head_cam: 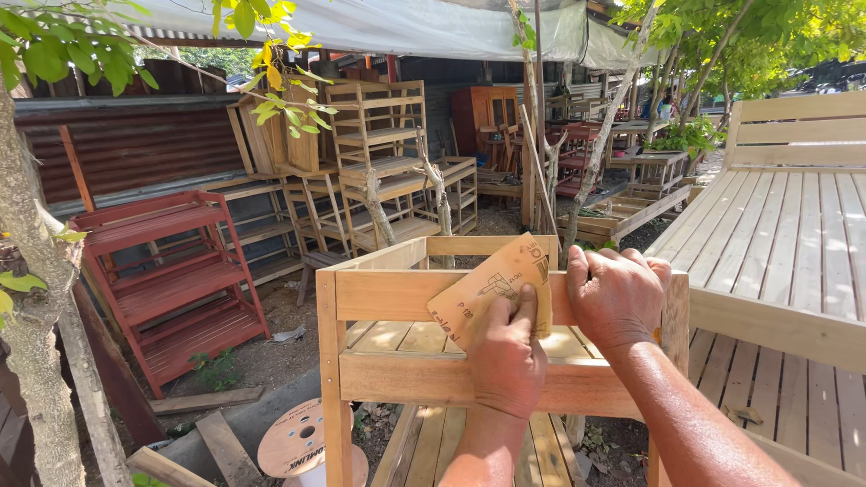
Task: The person sands wooden furniture frames with sheets of sandpaper, first smoothing the rails and top of a small table-like frame, then sanding the backrest and side rails of a chair, holding each piece steady with one hand while rubbing the sandpaper over the wood surfaces with the other.
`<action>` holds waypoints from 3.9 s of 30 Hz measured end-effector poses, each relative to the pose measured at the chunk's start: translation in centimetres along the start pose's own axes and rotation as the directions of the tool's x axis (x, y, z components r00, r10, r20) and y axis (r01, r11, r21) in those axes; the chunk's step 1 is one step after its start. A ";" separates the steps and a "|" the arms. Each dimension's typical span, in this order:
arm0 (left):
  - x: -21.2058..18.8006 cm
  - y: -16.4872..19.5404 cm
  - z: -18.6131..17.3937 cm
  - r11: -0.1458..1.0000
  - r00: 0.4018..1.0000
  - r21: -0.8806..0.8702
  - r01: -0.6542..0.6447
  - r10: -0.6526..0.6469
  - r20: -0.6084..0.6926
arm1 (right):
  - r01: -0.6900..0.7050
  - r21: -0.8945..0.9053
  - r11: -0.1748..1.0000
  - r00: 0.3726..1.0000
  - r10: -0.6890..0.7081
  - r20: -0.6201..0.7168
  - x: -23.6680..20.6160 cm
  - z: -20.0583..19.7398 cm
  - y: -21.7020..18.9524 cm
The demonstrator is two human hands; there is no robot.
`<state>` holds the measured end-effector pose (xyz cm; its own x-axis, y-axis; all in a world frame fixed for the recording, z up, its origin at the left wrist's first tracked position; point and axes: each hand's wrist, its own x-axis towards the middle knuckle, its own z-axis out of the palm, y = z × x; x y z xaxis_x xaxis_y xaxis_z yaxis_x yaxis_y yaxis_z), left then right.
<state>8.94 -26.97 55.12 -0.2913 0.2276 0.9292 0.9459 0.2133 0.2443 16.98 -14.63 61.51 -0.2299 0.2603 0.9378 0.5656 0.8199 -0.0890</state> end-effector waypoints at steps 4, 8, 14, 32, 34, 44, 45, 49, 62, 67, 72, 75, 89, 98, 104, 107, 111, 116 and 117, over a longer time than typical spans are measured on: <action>1.1 -4.5 -3.2 0.985 0.985 -0.041 0.165 -0.167 -0.053 | 0.109 0.028 0.994 0.991 -0.110 0.070 0.1 -0.7 0.8; 3.7 -11.1 -7.8 0.861 0.813 -0.041 0.508 -0.494 -0.309 | 0.097 0.038 0.995 0.984 -0.102 0.149 0.0 -1.0 0.7; 1.9 -1.2 -2.2 0.993 0.974 0.060 0.103 -0.088 -0.208 | 0.110 0.093 0.990 0.976 -0.126 0.179 -0.8 -2.0 1.6; 2.4 -0.3 1.1 0.969 0.998 0.239 0.052 -0.040 -0.056 | 0.160 0.166 0.973 0.982 -0.173 0.070 -0.5 -1.7 5.1; 1.5 3.2 3.8 0.986 0.999 0.161 -0.045 0.046 0.001 | 0.163 0.190 0.968 0.987 -0.160 -0.031 -0.7 -1.0 5.4; 4.1 -10.3 -4.7 0.950 0.958 0.219 0.224 -0.173 -0.228 | -0.149 0.634 0.759 0.982 0.191 0.002 -0.4 0.6 6.7; 4.3 -10.4 -4.9 0.939 0.945 0.237 0.250 -0.184 -0.270 | -0.177 0.649 0.740 0.978 0.207 0.031 -0.2 0.7 6.9; 3.7 -3.5 0.6 0.960 0.963 0.233 0.158 -0.097 -0.251 | -0.258 0.578 0.774 0.965 0.228 0.126 0.0 0.9 7.2; 4.2 -8.0 -3.5 0.936 0.937 0.230 0.267 -0.196 -0.289 | -0.654 0.666 0.361 0.753 0.217 0.622 1.6 2.1 9.3; 2.8 -0.2 2.7 0.967 0.987 0.222 0.122 -0.094 -0.133 | -0.691 0.722 -0.034 0.713 0.130 0.689 1.6 4.2 10.8; 1.9 3.4 6.1 0.982 0.998 0.187 -0.024 0.012 0.065 | -0.553 0.779 0.296 0.832 0.248 0.497 -1.5 3.6 10.2; 3.0 0.4 3.9 0.979 0.998 0.198 -0.042 0.033 0.047 | -0.564 0.654 0.504 0.822 0.269 0.502 -6.0 2.3 9.6; 1.6 6.2 9.0 0.973 0.960 -0.020 -0.230 0.230 0.161 | -0.620 0.781 0.079 0.783 0.117 0.610 -6.6 4.4 10.8; 4.3 -3.1 1.3 0.957 0.960 0.203 0.209 -0.162 -0.226 | -0.655 0.551 0.518 0.751 0.358 0.555 -6.4 2.8 9.1; 3.2 9.0 11.2 0.985 0.985 0.027 -0.169 0.168 0.039 | -0.366 0.612 0.701 0.921 0.181 0.344 -7.0 5.2 11.0; 3.6 10.0 12.2 0.931 0.912 0.047 -0.361 0.342 0.225 | -0.200 0.546 0.813 0.952 0.030 0.304 -7.0 6.1 11.8; 4.2 3.9 7.5 0.930 0.936 0.138 -0.340 0.321 0.142 | -0.583 0.613 0.533 0.804 0.275 0.527 -6.8 5.5 10.9; 4.6 0.1 4.5 0.975 0.994 0.212 -0.073 0.087 -0.059 | -0.589 0.617 0.522 0.804 0.305 0.510 -5.9 4.3 9.5; 4.7 1.1 5.3 0.971 0.994 0.231 -0.063 0.082 -0.075 | -0.583 0.624 0.520 0.809 0.301 0.504 -5.8 4.4 9.5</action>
<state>7.82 -20.65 58.32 -0.2013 0.1722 0.9643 0.9037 0.4123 0.1151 20.23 -6.10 53.77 -0.4149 0.7148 0.5630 -0.0663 0.5933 -0.8022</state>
